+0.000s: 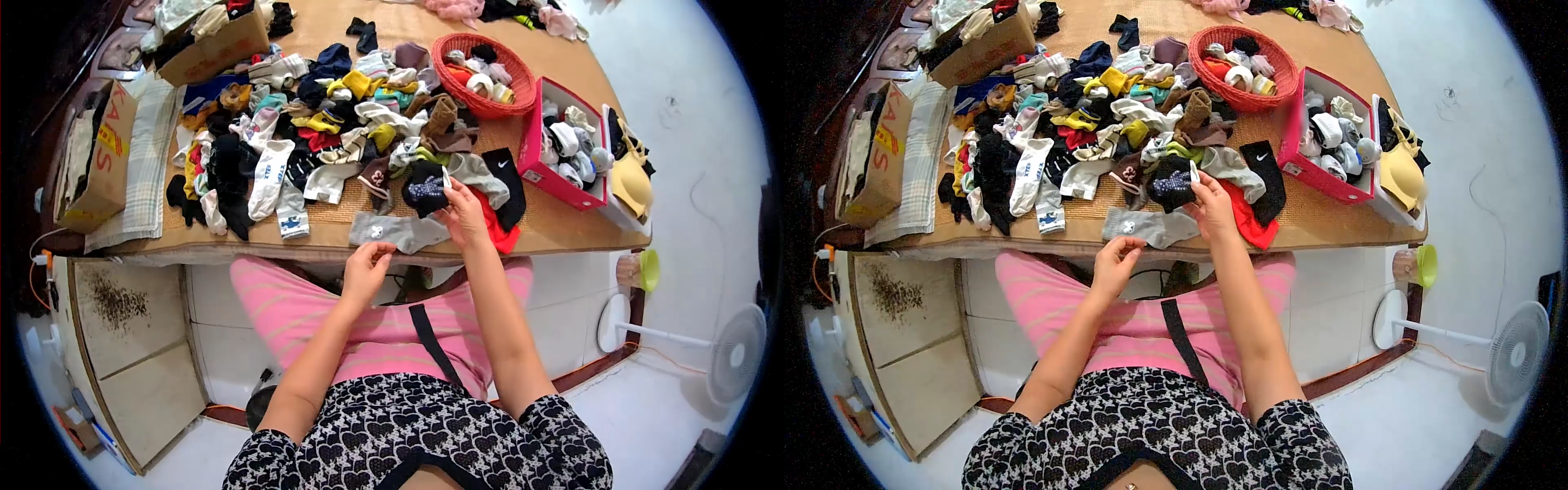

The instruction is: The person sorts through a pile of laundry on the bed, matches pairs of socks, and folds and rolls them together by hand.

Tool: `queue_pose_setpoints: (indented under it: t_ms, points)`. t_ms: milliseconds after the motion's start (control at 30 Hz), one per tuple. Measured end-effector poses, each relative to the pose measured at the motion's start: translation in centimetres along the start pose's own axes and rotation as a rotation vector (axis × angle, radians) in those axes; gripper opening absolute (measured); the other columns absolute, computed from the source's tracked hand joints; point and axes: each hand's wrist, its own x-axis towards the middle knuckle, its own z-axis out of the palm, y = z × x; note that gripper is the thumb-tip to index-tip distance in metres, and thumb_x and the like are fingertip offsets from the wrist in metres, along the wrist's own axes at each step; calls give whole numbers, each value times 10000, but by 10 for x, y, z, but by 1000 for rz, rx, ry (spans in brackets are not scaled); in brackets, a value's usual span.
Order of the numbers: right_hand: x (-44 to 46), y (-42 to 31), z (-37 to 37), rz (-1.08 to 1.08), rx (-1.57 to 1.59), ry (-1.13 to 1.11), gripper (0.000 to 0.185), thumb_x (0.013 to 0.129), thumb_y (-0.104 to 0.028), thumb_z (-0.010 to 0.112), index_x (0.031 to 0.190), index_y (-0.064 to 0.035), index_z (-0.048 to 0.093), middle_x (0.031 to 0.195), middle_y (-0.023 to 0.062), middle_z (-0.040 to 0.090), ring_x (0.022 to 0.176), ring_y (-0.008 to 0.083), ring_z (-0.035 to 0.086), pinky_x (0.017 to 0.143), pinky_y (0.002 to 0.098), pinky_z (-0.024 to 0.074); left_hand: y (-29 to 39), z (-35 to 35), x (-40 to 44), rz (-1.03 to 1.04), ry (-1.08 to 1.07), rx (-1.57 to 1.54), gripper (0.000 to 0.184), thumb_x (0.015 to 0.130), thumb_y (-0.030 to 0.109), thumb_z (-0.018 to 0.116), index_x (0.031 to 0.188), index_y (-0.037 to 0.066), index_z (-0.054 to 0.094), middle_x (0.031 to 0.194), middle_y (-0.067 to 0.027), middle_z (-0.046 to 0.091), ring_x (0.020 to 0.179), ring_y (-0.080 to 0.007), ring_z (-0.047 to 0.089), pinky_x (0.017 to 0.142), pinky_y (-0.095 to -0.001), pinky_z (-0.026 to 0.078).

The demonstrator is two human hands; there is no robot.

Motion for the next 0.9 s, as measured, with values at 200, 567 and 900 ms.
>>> queue_pose_setpoints:
  t_ms: [200, 567, 900]
  points:
    - [-26, 9, 2, -129, 35, 0, 383, 879, -83, 575, 1242, -50, 456, 1108, 43, 585, 953, 133, 593, 757, 300, 509, 24, 17, 16, -227, -85, -609, 460, 896, 144, 572, 1298, 15, 387, 1087, -101, 574, 921, -192, 609, 779, -308, 511]
    - [-50, -9, -10, -201, 193, 16, 343, 946, -122, 462, 1276, -37, 417, 1207, 103, 553, 1047, 213, 590, 842, 384, 528, 30, 17, 39, -265, 53, -962, 308, 870, 130, 508, 1160, 33, 476, 1018, -100, 614, 868, -222, 628, 746, -365, 533]
    - [-26, -137, -71, -601, 460, 31, 356, 984, -230, 389, 1186, 40, 504, 1146, 203, 585, 1116, 289, 558, 955, 368, 484, 17, -5, 31, -254, 126, -826, 252, 875, 90, 526, 1122, 38, 526, 979, -66, 625, 841, -157, 619, 711, -304, 539]
